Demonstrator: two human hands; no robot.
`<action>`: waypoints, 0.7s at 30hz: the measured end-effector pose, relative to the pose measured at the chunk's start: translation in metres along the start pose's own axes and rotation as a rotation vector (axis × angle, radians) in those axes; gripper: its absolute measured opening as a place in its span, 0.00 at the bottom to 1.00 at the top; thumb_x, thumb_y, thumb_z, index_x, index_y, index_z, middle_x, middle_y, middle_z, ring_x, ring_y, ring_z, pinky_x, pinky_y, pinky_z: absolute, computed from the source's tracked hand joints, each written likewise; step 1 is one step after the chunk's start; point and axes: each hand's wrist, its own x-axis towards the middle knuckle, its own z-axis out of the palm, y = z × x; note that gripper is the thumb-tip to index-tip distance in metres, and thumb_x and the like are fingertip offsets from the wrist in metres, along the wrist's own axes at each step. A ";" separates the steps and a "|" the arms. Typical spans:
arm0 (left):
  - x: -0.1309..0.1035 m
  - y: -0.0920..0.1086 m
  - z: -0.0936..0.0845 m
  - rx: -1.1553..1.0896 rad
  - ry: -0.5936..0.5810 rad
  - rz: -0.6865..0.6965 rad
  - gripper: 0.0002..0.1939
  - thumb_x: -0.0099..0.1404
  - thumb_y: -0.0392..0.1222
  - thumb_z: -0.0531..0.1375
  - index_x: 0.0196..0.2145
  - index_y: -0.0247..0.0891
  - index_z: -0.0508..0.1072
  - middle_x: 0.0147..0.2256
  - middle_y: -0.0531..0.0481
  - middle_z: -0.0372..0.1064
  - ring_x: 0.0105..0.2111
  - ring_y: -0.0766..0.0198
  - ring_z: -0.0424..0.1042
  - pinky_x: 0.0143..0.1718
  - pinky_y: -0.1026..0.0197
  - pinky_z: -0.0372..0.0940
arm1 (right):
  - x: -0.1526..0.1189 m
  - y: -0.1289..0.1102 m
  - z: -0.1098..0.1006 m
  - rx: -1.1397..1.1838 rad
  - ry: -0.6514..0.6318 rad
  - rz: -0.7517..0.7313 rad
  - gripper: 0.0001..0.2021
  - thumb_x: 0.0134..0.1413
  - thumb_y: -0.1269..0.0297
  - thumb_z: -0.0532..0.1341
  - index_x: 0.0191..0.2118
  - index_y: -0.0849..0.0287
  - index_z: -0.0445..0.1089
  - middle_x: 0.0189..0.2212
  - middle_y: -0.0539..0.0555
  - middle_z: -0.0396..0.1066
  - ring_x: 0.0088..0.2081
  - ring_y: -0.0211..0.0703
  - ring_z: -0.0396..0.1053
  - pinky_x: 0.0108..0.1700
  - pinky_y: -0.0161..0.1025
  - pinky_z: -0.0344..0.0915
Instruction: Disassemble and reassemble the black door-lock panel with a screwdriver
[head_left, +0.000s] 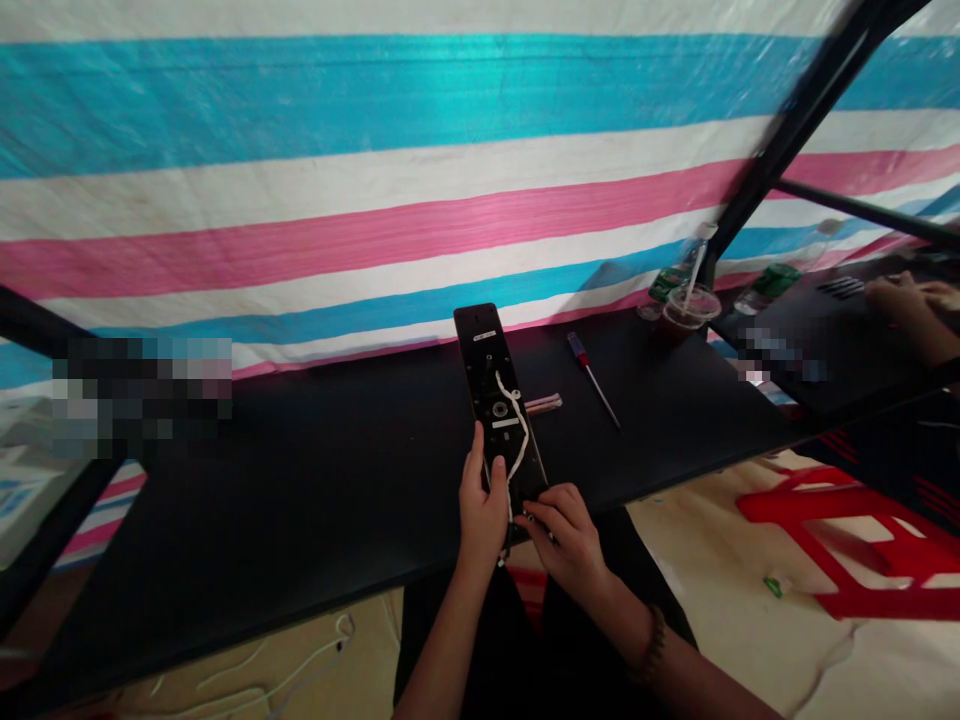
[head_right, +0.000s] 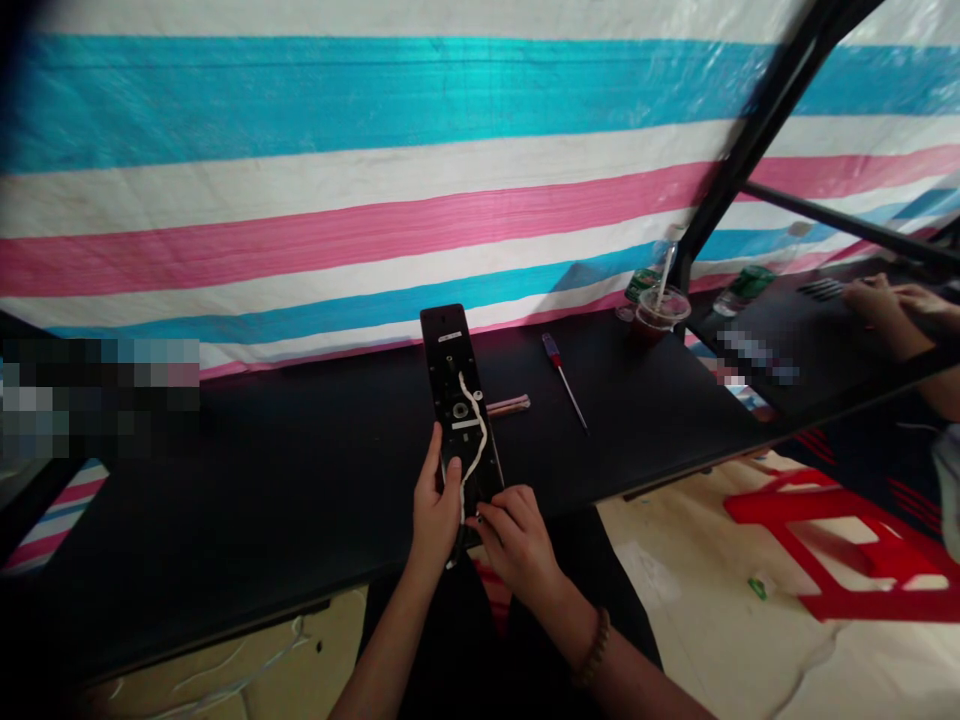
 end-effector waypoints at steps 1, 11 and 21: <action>0.000 0.001 0.000 0.003 0.010 -0.008 0.28 0.73 0.49 0.54 0.68 0.47 0.59 0.69 0.48 0.56 0.69 0.55 0.55 0.70 0.49 0.49 | 0.000 0.000 -0.001 -0.005 0.011 0.002 0.04 0.61 0.72 0.65 0.40 0.55 0.73 0.31 0.54 0.69 0.35 0.47 0.68 0.35 0.45 0.71; 0.003 0.002 -0.001 -0.060 0.001 -0.006 0.31 0.72 0.50 0.56 0.69 0.47 0.56 0.70 0.48 0.53 0.69 0.55 0.54 0.70 0.53 0.48 | 0.004 -0.001 -0.018 0.018 -0.187 0.036 0.14 0.65 0.73 0.60 0.53 0.54 0.72 0.39 0.57 0.70 0.41 0.48 0.68 0.41 0.47 0.71; 0.001 0.002 0.002 -0.054 0.005 -0.001 0.32 0.72 0.51 0.56 0.70 0.47 0.55 0.70 0.48 0.52 0.70 0.56 0.51 0.71 0.53 0.46 | -0.008 -0.005 0.008 -0.039 0.006 0.056 0.08 0.65 0.73 0.59 0.44 0.54 0.72 0.35 0.56 0.69 0.37 0.48 0.68 0.38 0.48 0.70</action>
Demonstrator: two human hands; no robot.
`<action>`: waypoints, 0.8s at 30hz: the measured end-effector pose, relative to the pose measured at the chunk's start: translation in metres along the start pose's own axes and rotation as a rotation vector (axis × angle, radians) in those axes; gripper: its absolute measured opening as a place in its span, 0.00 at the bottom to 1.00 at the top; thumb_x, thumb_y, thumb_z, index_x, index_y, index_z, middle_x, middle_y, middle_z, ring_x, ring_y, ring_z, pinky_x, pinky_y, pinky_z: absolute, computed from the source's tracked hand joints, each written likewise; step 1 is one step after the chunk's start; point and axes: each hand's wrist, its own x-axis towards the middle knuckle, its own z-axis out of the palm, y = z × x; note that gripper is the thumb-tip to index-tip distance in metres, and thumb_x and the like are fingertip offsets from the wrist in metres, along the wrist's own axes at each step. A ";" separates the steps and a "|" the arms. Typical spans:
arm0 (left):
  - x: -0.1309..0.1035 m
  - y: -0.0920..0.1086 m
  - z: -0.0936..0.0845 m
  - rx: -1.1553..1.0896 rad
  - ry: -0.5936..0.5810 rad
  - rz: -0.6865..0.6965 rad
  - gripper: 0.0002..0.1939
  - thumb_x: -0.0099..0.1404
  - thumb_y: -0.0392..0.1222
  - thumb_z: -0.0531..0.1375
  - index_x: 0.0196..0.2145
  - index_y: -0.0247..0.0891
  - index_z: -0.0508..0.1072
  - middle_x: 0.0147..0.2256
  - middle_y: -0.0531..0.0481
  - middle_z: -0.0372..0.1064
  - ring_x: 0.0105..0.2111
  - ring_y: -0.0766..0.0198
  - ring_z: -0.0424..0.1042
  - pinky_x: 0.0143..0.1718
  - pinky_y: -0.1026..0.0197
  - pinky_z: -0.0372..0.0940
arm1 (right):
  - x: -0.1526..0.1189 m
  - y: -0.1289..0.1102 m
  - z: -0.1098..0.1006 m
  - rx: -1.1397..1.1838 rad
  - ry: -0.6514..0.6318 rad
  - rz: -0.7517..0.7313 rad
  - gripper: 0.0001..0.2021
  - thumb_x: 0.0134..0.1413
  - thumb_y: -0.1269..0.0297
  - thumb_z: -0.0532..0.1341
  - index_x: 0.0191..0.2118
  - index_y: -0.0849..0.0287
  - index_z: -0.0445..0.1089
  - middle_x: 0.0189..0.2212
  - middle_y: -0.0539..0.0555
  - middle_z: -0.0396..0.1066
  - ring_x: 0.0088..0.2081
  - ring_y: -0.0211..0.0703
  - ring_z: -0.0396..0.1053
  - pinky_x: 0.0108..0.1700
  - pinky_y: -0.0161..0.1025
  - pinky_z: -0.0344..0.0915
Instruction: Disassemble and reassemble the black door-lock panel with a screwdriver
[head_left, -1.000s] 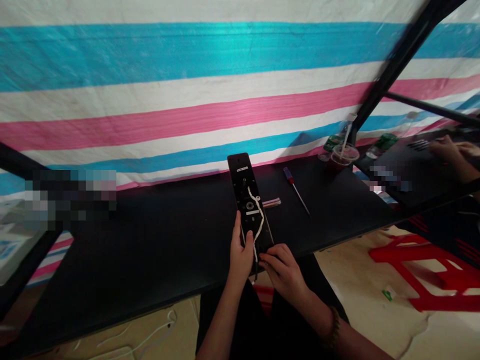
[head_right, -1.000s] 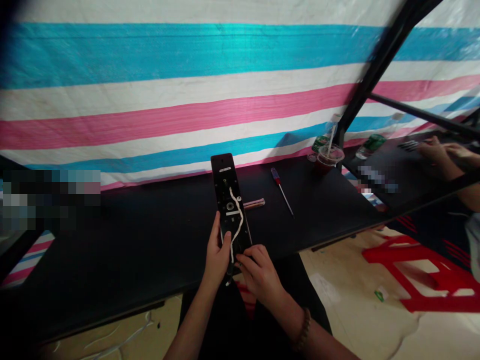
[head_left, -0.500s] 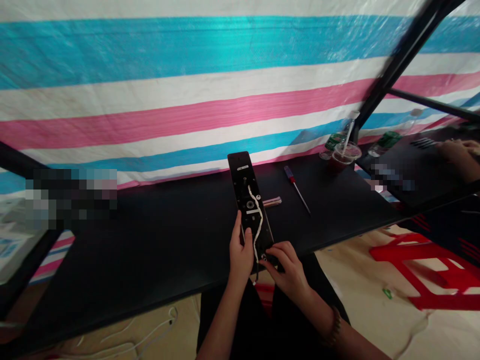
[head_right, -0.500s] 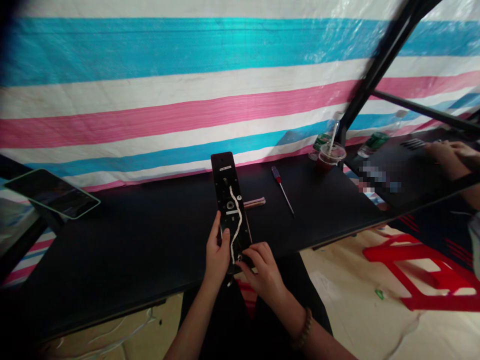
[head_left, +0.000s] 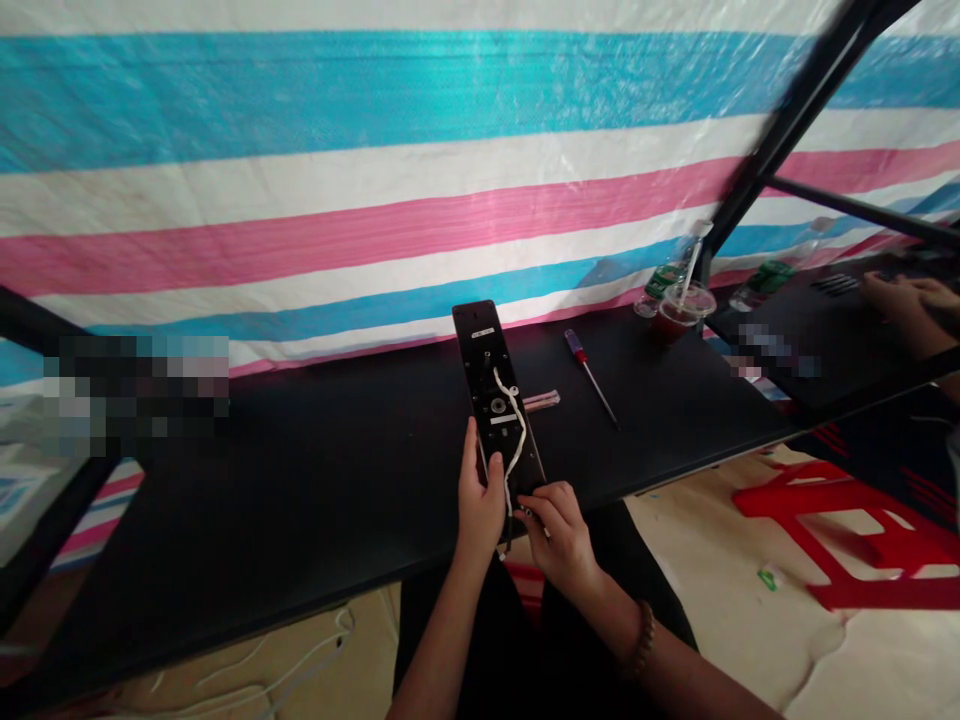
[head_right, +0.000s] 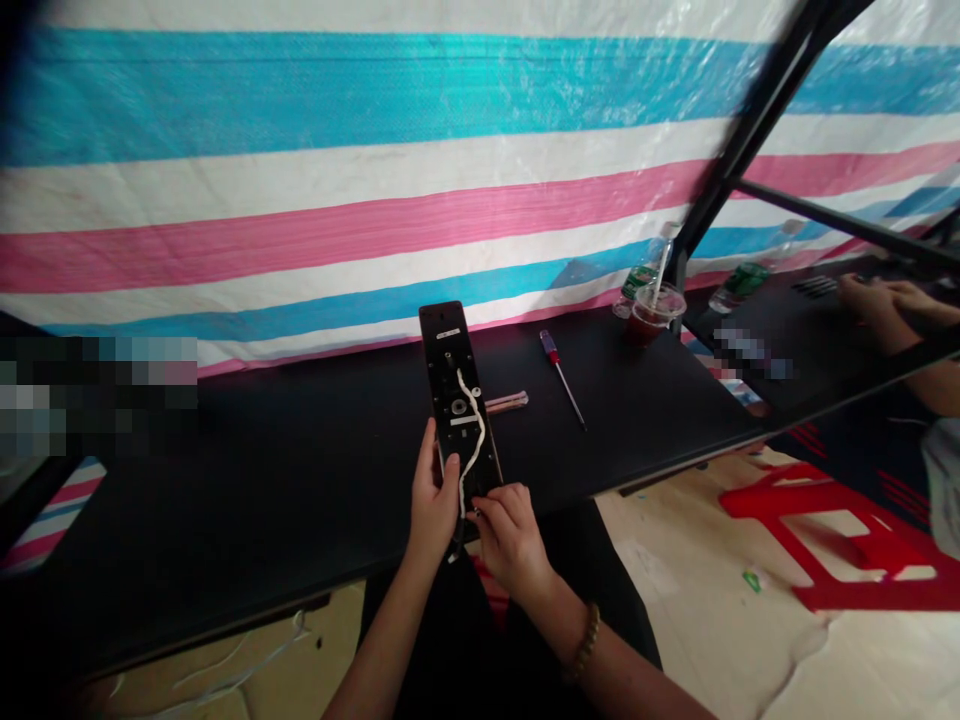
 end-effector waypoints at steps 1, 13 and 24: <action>0.000 0.000 0.000 -0.001 0.001 0.004 0.31 0.72 0.51 0.56 0.69 0.47 0.55 0.70 0.49 0.52 0.70 0.56 0.51 0.71 0.53 0.46 | -0.001 -0.001 0.001 -0.014 0.018 0.013 0.07 0.65 0.72 0.59 0.43 0.54 0.72 0.34 0.55 0.69 0.36 0.48 0.68 0.38 0.48 0.70; 0.001 0.000 -0.002 -0.014 -0.011 -0.001 0.31 0.72 0.50 0.56 0.69 0.47 0.56 0.70 0.49 0.52 0.70 0.57 0.50 0.71 0.53 0.45 | 0.002 0.002 -0.015 0.016 -0.042 0.008 0.12 0.62 0.74 0.62 0.48 0.52 0.75 0.37 0.56 0.69 0.41 0.50 0.68 0.41 0.49 0.72; -0.003 0.001 -0.001 0.066 0.012 0.017 0.30 0.72 0.49 0.55 0.69 0.47 0.56 0.70 0.49 0.52 0.70 0.56 0.51 0.71 0.52 0.47 | -0.003 -0.004 -0.018 0.085 -0.010 0.018 0.05 0.61 0.73 0.63 0.38 0.55 0.71 0.35 0.55 0.68 0.39 0.48 0.68 0.39 0.46 0.71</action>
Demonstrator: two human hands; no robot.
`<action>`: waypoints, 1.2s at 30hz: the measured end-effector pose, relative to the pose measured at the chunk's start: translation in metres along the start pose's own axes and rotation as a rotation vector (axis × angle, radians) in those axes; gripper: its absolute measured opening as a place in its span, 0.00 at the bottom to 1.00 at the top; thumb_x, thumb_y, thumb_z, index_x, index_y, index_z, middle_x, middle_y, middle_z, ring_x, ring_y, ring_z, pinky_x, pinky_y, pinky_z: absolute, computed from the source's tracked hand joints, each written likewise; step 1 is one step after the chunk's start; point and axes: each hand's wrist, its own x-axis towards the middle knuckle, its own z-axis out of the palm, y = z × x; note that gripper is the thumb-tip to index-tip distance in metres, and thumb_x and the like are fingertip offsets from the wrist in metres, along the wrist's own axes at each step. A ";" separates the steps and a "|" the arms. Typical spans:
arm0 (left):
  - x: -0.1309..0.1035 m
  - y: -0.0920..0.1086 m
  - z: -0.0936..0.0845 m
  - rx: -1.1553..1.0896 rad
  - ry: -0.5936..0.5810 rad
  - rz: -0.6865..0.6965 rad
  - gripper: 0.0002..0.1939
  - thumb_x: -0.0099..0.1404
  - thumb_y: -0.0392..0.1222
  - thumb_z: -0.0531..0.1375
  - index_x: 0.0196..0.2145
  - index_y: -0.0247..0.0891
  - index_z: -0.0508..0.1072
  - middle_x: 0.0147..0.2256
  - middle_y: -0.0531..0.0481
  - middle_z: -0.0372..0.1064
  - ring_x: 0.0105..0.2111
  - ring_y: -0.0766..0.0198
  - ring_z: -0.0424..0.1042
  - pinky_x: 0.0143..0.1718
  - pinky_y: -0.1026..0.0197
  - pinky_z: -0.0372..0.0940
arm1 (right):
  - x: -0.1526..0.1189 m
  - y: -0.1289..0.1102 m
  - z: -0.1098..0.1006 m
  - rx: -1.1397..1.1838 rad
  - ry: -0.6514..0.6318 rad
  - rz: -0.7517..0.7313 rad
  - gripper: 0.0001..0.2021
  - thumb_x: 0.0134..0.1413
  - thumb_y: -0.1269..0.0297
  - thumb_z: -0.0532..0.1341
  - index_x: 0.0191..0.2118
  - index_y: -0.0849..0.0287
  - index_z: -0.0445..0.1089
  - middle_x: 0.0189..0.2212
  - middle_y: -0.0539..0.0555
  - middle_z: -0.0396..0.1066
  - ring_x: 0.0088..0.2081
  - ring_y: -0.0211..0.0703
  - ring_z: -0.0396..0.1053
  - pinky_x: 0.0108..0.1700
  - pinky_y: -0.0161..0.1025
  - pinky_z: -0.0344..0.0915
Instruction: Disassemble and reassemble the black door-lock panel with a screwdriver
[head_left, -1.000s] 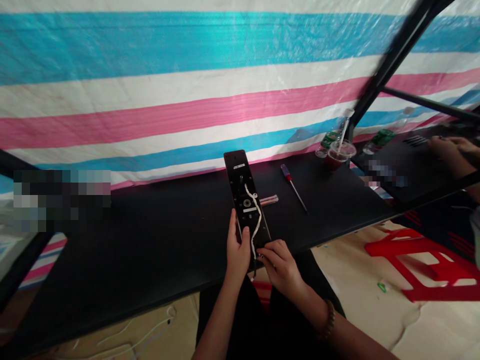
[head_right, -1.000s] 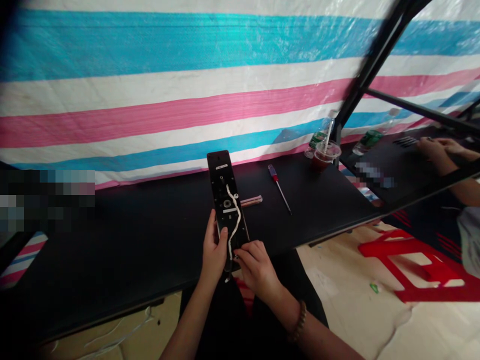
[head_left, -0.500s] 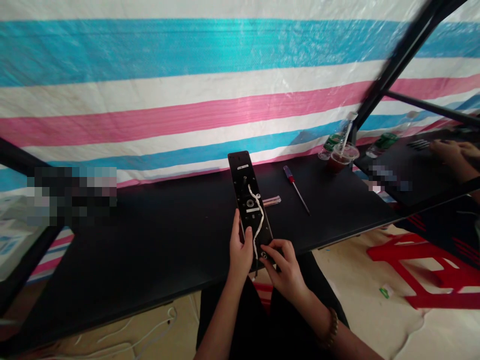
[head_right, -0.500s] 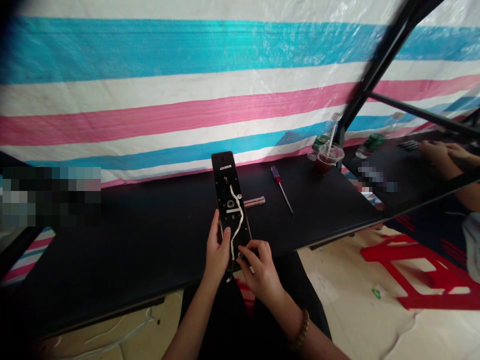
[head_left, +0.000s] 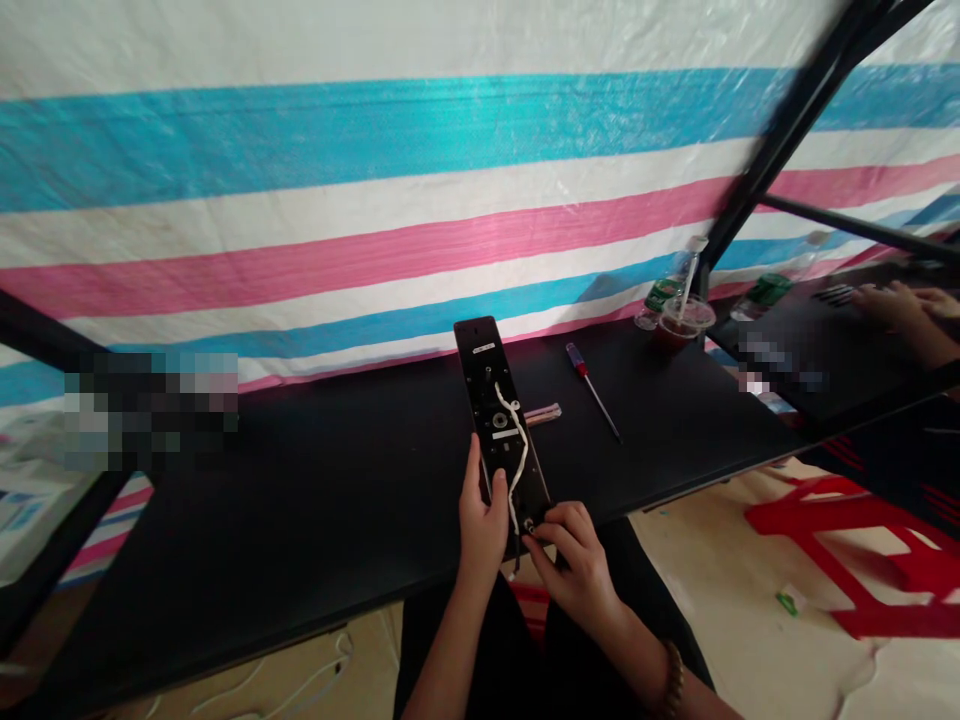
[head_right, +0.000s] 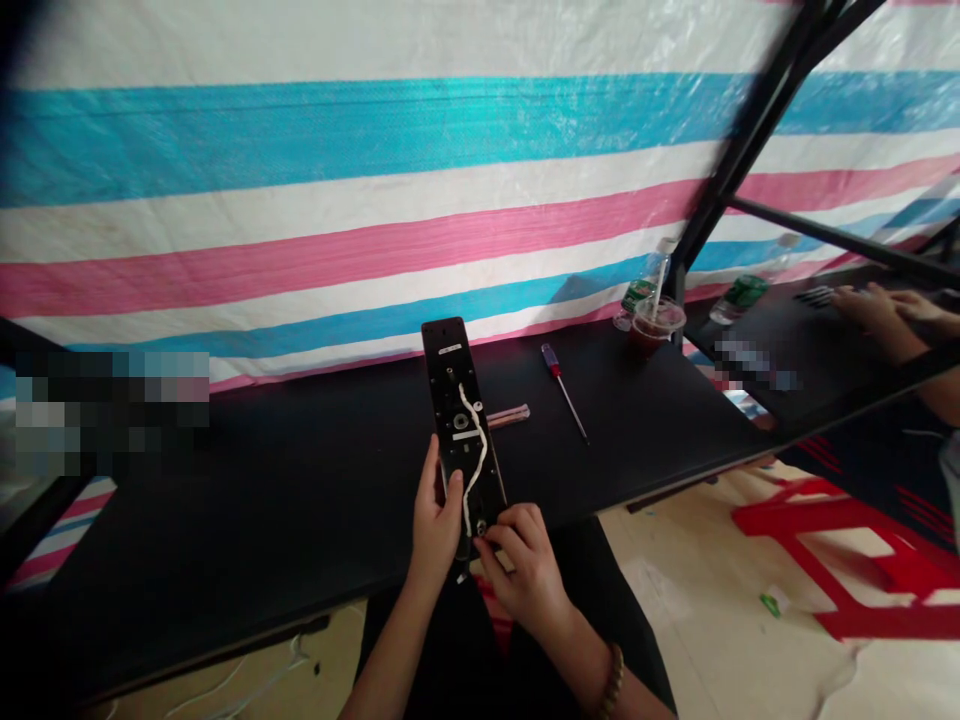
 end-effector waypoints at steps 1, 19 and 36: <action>0.000 0.000 0.000 0.001 0.002 -0.003 0.30 0.72 0.49 0.55 0.69 0.47 0.56 0.70 0.49 0.52 0.70 0.56 0.50 0.71 0.51 0.47 | 0.002 0.002 -0.005 0.007 -0.021 -0.007 0.05 0.61 0.73 0.62 0.40 0.55 0.71 0.36 0.55 0.68 0.40 0.48 0.68 0.40 0.46 0.71; 0.002 0.008 -0.044 0.430 0.145 0.173 0.18 0.73 0.48 0.53 0.50 0.41 0.78 0.54 0.42 0.74 0.55 0.54 0.72 0.60 0.49 0.64 | 0.143 0.176 -0.059 -0.585 -0.289 0.547 0.06 0.61 0.61 0.63 0.37 0.57 0.71 0.32 0.55 0.73 0.32 0.45 0.70 0.33 0.37 0.60; 0.093 -0.014 -0.145 1.023 -0.014 0.139 0.20 0.63 0.50 0.59 0.48 0.40 0.80 0.45 0.41 0.74 0.46 0.48 0.72 0.54 0.46 0.65 | 0.046 0.059 -0.085 1.147 0.375 1.023 0.16 0.41 0.62 0.78 0.36 0.59 0.77 0.31 0.54 0.78 0.27 0.36 0.74 0.29 0.30 0.71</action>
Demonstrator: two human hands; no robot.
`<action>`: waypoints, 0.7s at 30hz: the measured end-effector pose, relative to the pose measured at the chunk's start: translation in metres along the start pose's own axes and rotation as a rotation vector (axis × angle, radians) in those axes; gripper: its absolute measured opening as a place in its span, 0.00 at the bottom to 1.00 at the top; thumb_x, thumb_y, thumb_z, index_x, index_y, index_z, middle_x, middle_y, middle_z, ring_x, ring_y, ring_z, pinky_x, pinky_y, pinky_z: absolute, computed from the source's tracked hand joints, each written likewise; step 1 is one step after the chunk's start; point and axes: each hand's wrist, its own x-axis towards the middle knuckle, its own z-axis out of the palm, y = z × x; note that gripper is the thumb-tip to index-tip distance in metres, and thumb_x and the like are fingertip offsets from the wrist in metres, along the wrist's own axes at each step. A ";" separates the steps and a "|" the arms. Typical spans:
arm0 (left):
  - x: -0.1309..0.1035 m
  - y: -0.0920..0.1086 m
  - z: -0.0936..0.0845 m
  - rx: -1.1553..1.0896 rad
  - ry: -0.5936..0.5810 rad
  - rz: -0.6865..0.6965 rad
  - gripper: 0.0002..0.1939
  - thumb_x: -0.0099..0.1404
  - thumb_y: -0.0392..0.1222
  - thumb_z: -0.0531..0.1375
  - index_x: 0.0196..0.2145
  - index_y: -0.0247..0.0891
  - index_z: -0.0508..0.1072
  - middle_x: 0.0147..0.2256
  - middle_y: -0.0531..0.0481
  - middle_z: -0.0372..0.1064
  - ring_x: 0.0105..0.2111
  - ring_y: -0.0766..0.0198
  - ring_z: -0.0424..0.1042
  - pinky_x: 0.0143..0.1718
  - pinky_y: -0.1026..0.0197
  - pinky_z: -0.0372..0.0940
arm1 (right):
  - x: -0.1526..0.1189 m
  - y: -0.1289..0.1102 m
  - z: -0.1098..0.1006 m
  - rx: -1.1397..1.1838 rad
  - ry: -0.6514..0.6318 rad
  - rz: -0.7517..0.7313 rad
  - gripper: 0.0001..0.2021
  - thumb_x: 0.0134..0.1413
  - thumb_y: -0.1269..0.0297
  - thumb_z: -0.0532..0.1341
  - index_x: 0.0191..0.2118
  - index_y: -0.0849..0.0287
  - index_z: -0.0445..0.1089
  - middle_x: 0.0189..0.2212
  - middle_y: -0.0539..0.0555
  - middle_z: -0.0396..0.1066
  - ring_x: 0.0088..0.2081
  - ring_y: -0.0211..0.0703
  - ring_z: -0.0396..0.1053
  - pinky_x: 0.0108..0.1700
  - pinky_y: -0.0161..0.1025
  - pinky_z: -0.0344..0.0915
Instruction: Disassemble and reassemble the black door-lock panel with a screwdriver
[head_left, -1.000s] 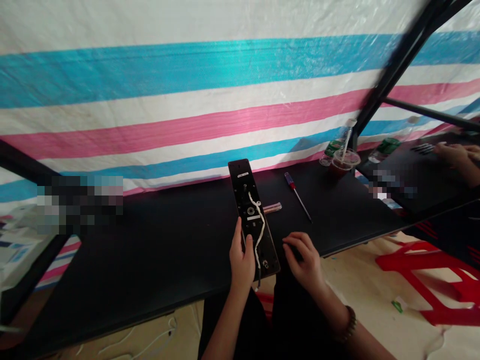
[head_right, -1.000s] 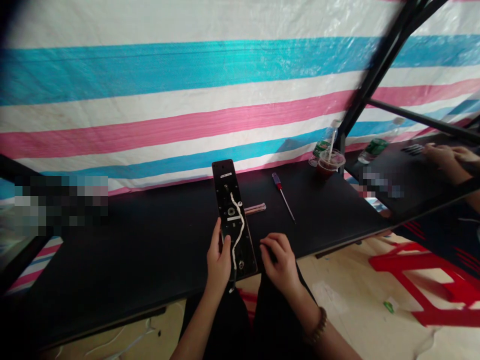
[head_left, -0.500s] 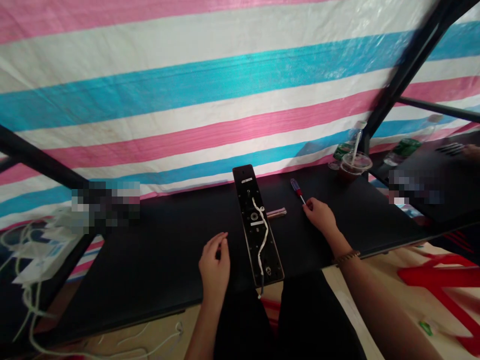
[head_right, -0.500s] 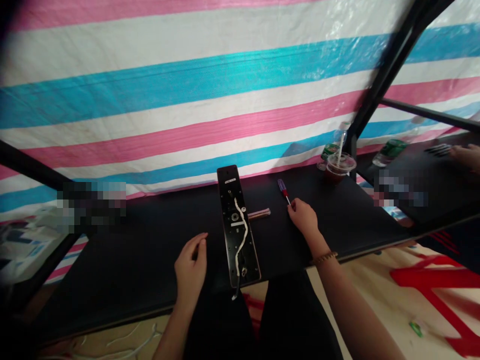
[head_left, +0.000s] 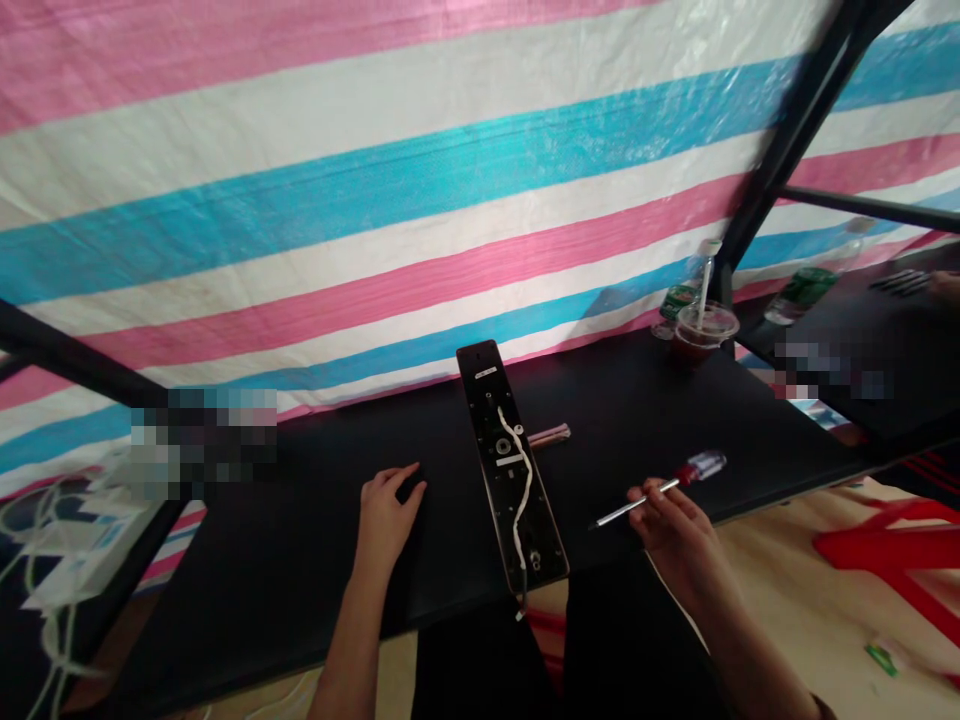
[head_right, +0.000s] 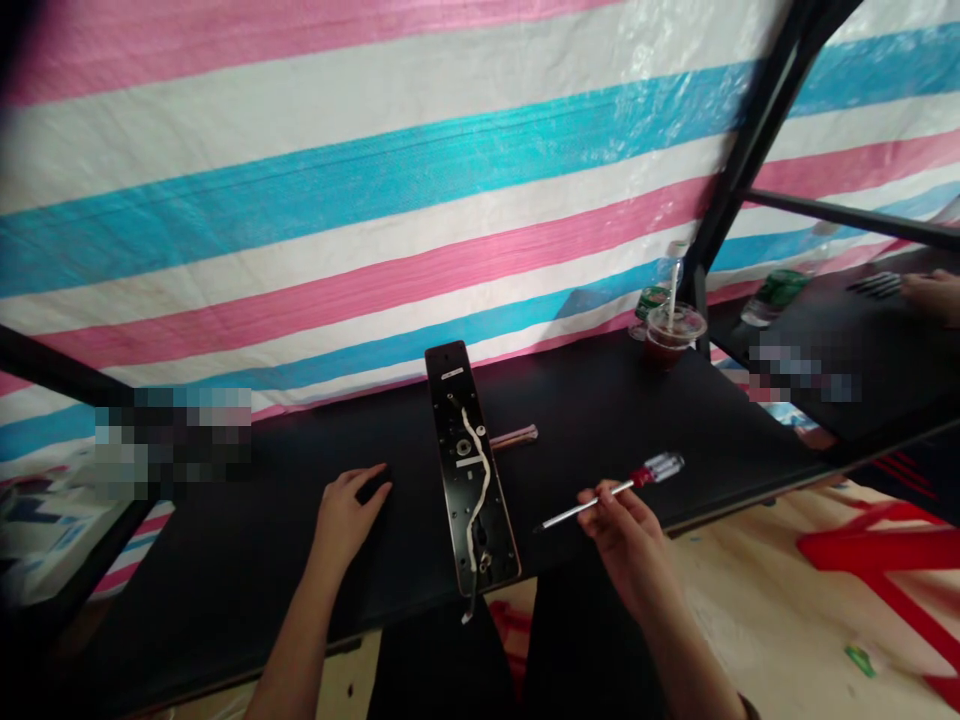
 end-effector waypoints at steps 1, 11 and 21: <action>0.001 0.000 0.000 -0.005 -0.008 0.000 0.19 0.63 0.50 0.59 0.47 0.40 0.81 0.45 0.41 0.74 0.46 0.48 0.72 0.54 0.47 0.65 | -0.008 0.003 -0.001 0.010 0.009 0.016 0.16 0.41 0.62 0.78 0.36 0.59 0.77 0.33 0.55 0.79 0.29 0.39 0.76 0.30 0.31 0.72; 0.005 0.001 -0.003 -0.175 -0.016 -0.106 0.13 0.58 0.49 0.60 0.31 0.40 0.81 0.38 0.42 0.77 0.41 0.47 0.76 0.49 0.47 0.68 | -0.042 -0.001 0.030 -0.015 -0.135 -0.012 0.12 0.53 0.56 0.72 0.36 0.60 0.78 0.36 0.63 0.81 0.33 0.48 0.80 0.32 0.35 0.73; -0.063 0.088 -0.038 -0.873 -0.083 -0.283 0.15 0.52 0.53 0.69 0.31 0.38 0.80 0.32 0.46 0.80 0.34 0.55 0.78 0.39 0.57 0.72 | -0.064 0.012 0.071 -0.188 -0.291 -0.215 0.10 0.62 0.55 0.66 0.40 0.56 0.78 0.43 0.59 0.79 0.40 0.50 0.80 0.42 0.42 0.77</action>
